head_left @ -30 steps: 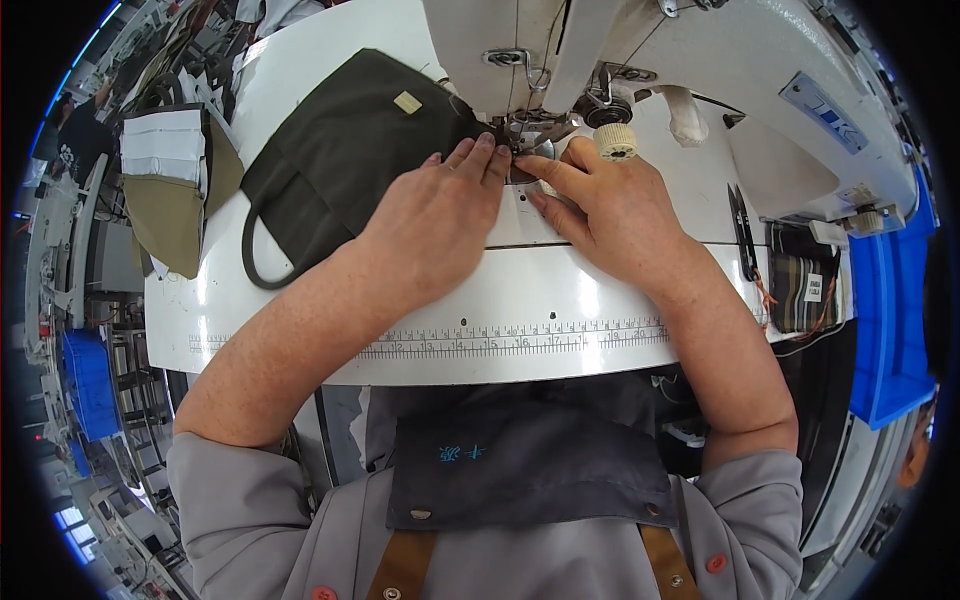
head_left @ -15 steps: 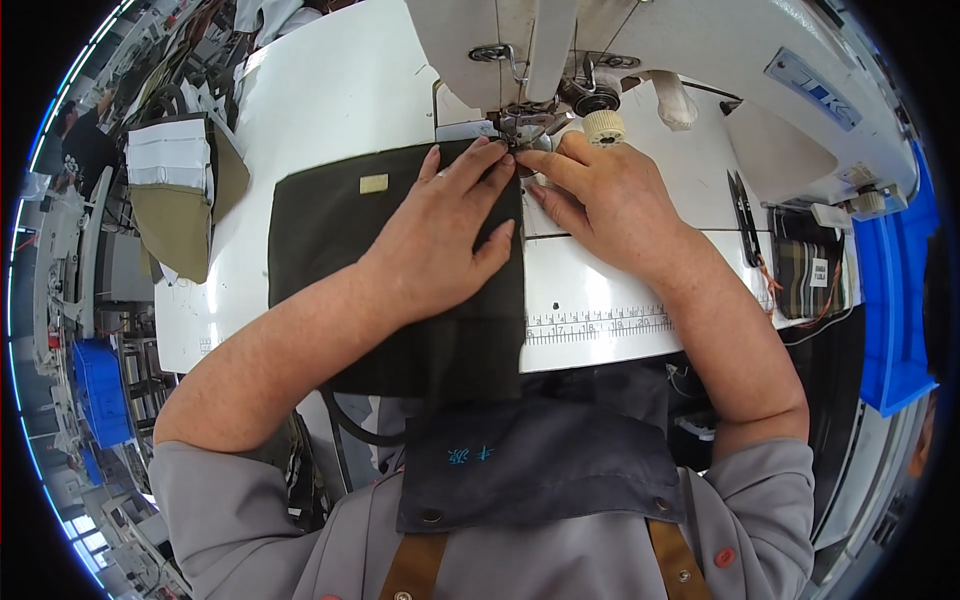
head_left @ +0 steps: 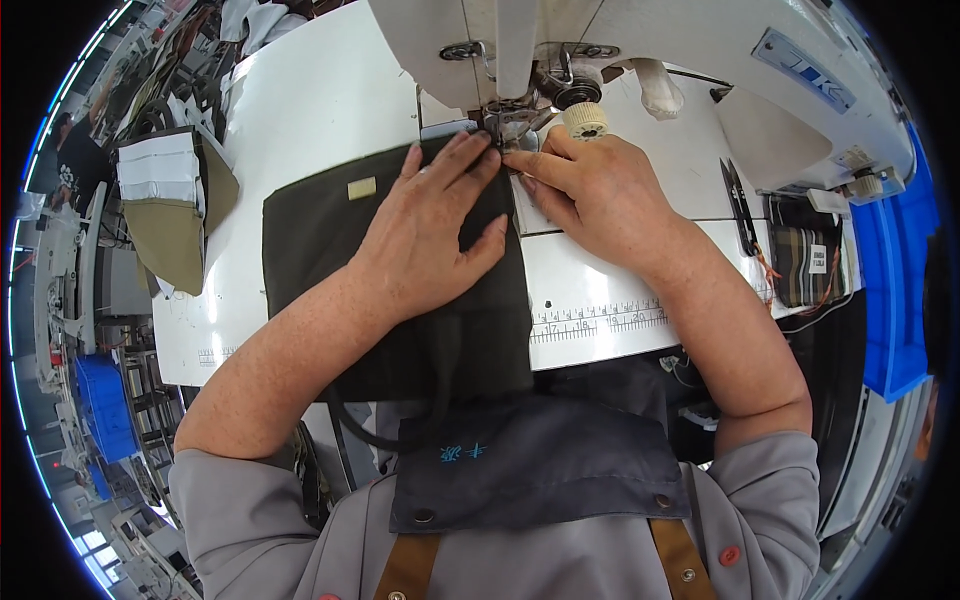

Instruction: Sewing the seams of green canvas bags using an industrial sewing machine.

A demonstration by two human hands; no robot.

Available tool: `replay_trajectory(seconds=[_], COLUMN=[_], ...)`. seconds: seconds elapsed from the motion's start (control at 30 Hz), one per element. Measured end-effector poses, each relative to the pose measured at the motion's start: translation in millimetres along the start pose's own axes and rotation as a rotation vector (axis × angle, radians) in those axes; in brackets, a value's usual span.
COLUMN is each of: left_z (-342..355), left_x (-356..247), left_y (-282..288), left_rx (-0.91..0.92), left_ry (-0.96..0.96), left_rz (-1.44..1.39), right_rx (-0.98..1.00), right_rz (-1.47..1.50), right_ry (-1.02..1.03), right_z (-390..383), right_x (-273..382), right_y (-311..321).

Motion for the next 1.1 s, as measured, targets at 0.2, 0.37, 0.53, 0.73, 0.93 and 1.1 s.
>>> replay_trajectory(seconds=[0.2,0.37,0.53,0.73,0.93,1.1], left_z=[11,14,-10,-29,-15,-2], left_x=[9,12,-25,-22,-8,11], left_y=[2,8,18,14,16,16], left_rx=[-0.021,0.075,0.098,0.135,0.236,0.296], left_ry=[0.006,0.037,-0.071,0.007,-0.054,-0.037], left_rz=[-0.012,0.073,0.145,-0.068,-0.049,-0.052], right_rx=[0.000,0.030,0.162,0.151,0.094,0.071], right_rz=[0.025,0.169,0.203,0.205,0.134,0.107], right_ry=[0.014,0.102,0.133,0.114,0.086,0.008], right_z=[-1,-3,-8,-7,-4,0], right_x=[1,10,14,13,10,0], right_y=[2,8,11,11,9,2])
Point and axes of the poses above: each hand's wrist, its own z-axis towards the middle knuckle, its own y-axis out of the back of the hand, x = y × z, the point moved 8 cm from there along z, towards the middle knuckle, and after that the axes turned 1 degree about -x, right-handed, at the moved point
